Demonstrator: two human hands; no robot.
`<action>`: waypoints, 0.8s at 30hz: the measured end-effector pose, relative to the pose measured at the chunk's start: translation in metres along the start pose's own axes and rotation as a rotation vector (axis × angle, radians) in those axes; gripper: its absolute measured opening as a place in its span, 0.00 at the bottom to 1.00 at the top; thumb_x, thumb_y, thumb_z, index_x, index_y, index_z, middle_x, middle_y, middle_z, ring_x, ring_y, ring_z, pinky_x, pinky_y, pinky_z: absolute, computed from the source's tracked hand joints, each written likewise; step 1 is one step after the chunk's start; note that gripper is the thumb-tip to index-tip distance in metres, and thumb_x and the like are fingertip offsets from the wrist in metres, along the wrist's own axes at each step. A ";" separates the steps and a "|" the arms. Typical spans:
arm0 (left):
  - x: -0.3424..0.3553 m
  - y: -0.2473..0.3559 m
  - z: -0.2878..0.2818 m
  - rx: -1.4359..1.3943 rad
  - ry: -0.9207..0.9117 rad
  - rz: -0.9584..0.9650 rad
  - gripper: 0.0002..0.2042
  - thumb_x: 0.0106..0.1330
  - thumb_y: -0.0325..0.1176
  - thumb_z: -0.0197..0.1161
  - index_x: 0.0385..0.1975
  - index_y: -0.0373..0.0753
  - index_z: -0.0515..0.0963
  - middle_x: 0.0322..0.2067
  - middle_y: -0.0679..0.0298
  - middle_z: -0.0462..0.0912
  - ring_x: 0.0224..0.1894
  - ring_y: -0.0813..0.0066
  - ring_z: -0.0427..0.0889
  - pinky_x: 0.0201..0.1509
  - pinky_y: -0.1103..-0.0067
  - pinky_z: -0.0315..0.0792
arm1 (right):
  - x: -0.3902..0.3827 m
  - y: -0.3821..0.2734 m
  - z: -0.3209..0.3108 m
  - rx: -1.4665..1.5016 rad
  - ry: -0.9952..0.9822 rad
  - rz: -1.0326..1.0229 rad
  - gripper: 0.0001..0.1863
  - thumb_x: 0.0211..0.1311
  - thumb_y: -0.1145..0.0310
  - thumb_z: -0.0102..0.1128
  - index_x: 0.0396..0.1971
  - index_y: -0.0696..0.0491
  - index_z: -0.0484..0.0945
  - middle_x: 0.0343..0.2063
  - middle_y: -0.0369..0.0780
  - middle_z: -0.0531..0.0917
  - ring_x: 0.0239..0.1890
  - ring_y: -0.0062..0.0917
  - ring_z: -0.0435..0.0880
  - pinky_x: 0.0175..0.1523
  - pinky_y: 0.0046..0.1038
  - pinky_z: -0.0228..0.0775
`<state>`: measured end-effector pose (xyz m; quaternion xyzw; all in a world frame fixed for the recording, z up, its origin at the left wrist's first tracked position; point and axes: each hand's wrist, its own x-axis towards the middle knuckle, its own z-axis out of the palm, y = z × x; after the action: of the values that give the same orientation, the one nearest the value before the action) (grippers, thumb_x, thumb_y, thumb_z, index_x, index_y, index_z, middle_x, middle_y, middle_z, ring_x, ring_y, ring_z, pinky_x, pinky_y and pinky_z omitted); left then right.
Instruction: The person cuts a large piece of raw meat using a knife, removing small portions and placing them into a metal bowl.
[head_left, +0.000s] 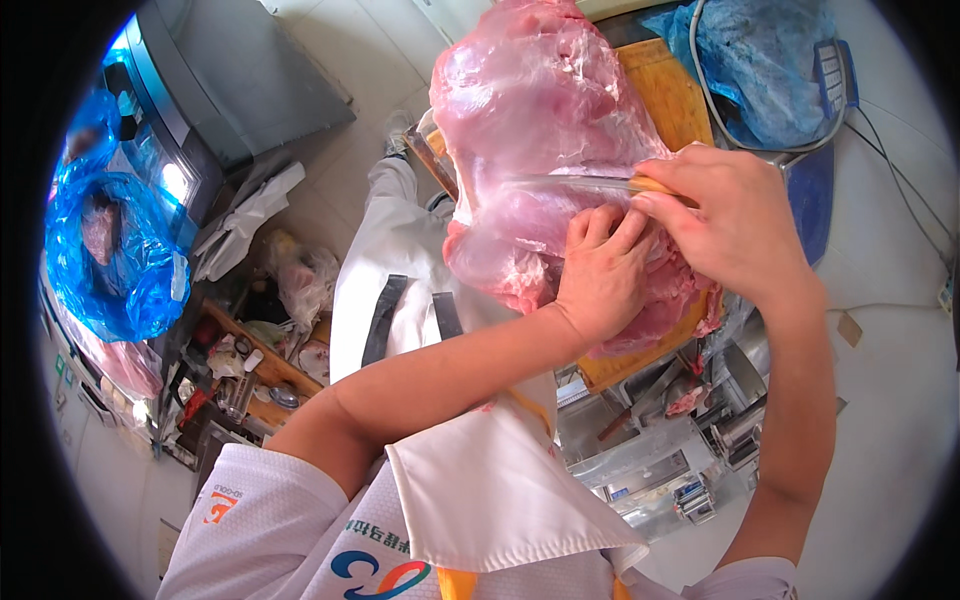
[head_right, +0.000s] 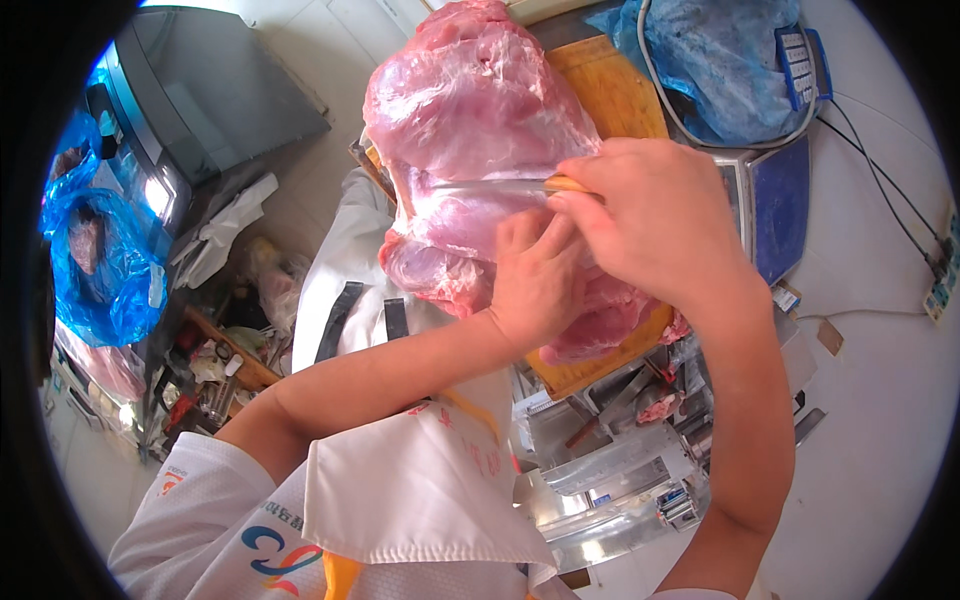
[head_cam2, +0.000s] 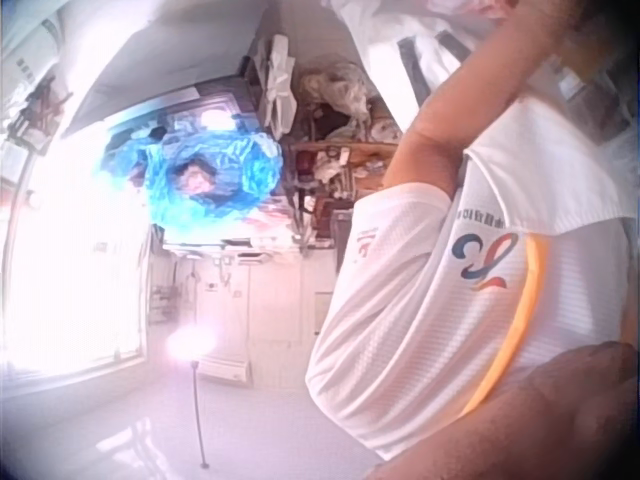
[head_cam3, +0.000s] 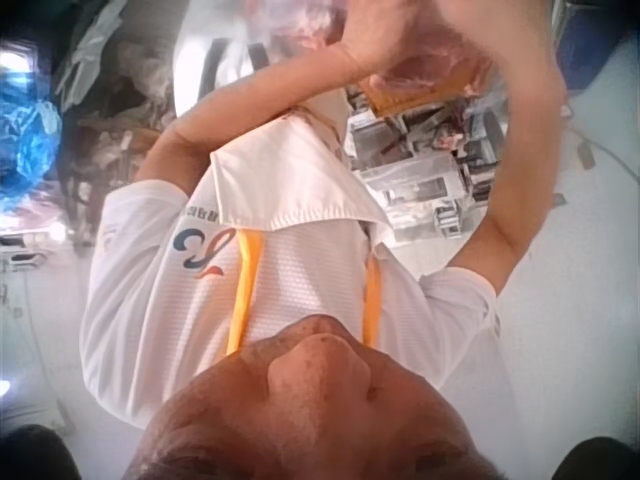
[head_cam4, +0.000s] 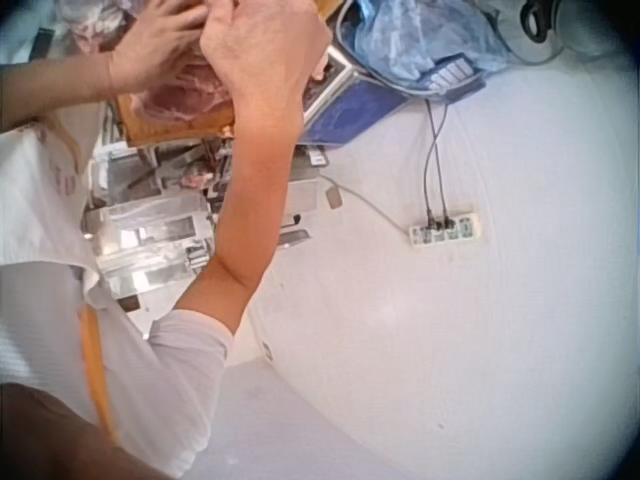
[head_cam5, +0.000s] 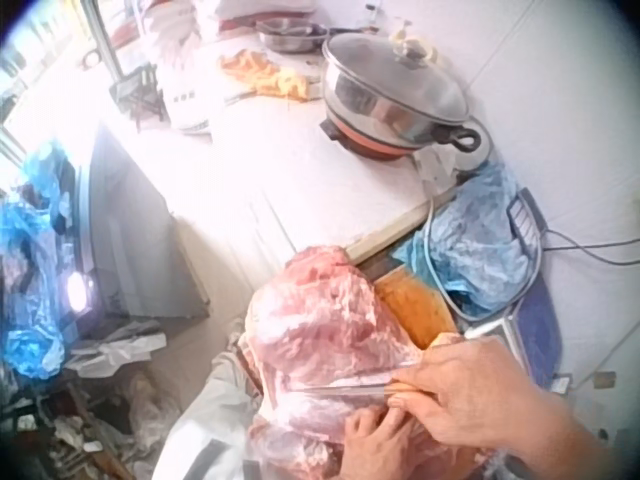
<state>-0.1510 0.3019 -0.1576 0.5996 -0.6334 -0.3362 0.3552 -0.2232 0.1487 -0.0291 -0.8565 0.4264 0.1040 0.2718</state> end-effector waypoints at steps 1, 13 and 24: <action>0.002 0.000 -0.001 0.001 0.004 0.006 0.25 0.54 0.30 0.64 0.56 0.36 0.81 0.60 0.61 0.74 0.59 0.59 0.72 0.66 0.62 0.64 | 0.003 -0.001 0.003 -0.047 -0.014 -0.021 0.12 0.64 0.62 0.66 0.41 0.50 0.91 0.31 0.43 0.87 0.36 0.43 0.86 0.42 0.41 0.77; 0.004 -0.003 -0.005 -0.027 0.056 -0.008 0.32 0.50 0.24 0.64 0.62 0.40 0.75 0.57 0.65 0.73 0.56 0.58 0.73 0.61 0.62 0.67 | -0.038 0.047 -0.034 -0.198 -0.054 0.355 0.14 0.65 0.61 0.69 0.47 0.49 0.90 0.32 0.44 0.86 0.37 0.42 0.86 0.42 0.40 0.75; 0.018 -0.022 -0.076 0.086 -0.135 -0.013 0.35 0.49 0.25 0.69 0.62 0.29 0.71 0.55 0.48 0.73 0.57 0.47 0.73 0.63 0.57 0.67 | -0.073 0.047 -0.026 -0.120 0.028 0.465 0.15 0.66 0.63 0.70 0.49 0.54 0.90 0.33 0.44 0.88 0.33 0.36 0.87 0.41 0.34 0.77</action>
<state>-0.0755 0.2824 -0.1360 0.5943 -0.6658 -0.3506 0.2837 -0.3061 0.1601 0.0048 -0.7511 0.6090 0.1771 0.1831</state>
